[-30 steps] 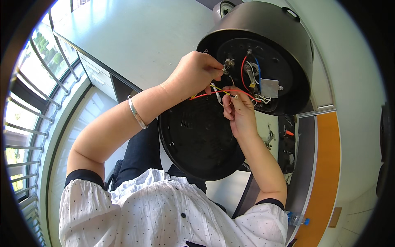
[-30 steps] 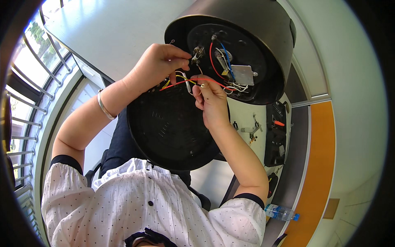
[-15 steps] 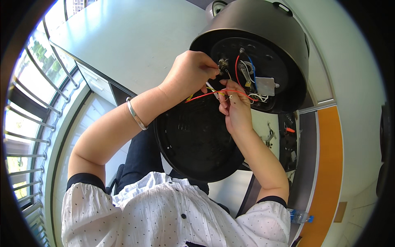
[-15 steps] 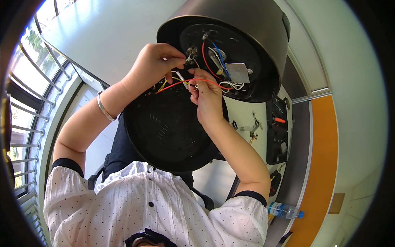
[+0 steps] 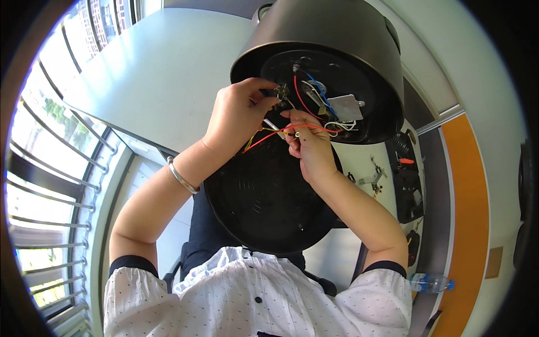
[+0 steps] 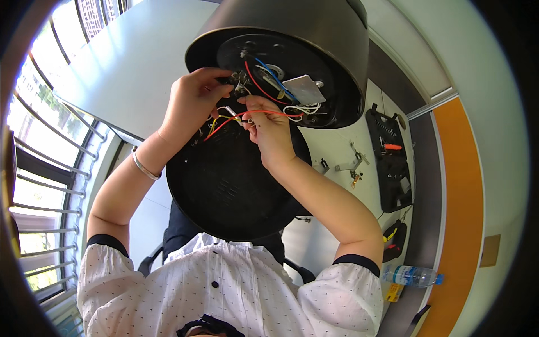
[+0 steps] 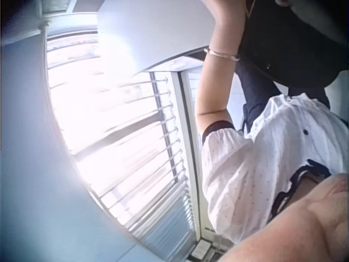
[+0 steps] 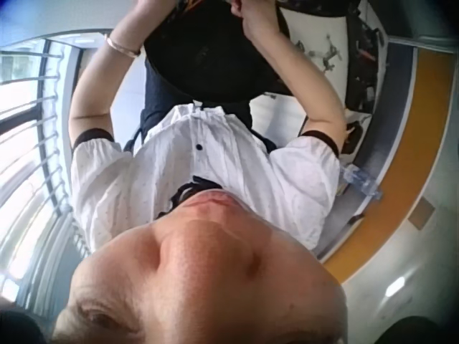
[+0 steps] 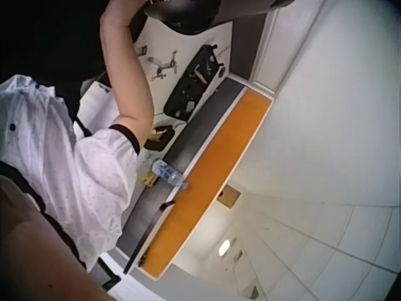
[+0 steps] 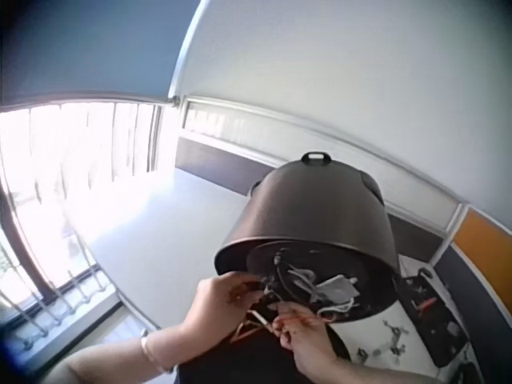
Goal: The person opens a black cylindrical device and manipulates internal wires and components. They use a screwdriver to tighten connections and adjust wiring inside the device. The person continues to connect and secure wires throughout the clip.
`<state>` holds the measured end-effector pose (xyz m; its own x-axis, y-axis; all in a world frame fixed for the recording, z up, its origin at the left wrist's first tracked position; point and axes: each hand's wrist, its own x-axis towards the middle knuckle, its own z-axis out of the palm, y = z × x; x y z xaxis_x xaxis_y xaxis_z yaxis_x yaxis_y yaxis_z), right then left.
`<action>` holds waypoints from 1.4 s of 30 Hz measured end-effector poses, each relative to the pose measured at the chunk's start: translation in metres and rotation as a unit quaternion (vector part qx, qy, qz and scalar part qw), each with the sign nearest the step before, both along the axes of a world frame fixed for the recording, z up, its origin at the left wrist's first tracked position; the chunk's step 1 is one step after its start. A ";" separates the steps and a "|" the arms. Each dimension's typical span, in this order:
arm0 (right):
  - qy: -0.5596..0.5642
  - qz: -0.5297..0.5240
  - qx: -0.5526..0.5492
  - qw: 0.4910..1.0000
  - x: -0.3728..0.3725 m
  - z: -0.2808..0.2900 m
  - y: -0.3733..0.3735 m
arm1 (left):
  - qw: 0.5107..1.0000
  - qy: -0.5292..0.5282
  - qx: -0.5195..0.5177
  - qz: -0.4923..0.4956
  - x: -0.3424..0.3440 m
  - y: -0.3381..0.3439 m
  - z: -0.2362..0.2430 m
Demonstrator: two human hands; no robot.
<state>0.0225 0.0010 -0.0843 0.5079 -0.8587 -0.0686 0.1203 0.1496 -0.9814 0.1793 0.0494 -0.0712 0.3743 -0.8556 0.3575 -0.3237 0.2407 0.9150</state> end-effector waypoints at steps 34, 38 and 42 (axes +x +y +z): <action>0.078 0.173 -0.068 0.980 -0.044 0.001 -0.006 | 0.818 -0.517 -0.204 0.150 -0.005 -0.020 0.001; 0.082 0.178 -0.063 0.979 -0.045 0.001 -0.007 | 0.774 -0.574 -0.220 0.152 -0.005 -0.019 0.001; 0.086 0.193 -0.067 0.975 -0.045 0.003 -0.010 | 0.754 -0.604 -0.217 0.137 -0.007 -0.019 0.003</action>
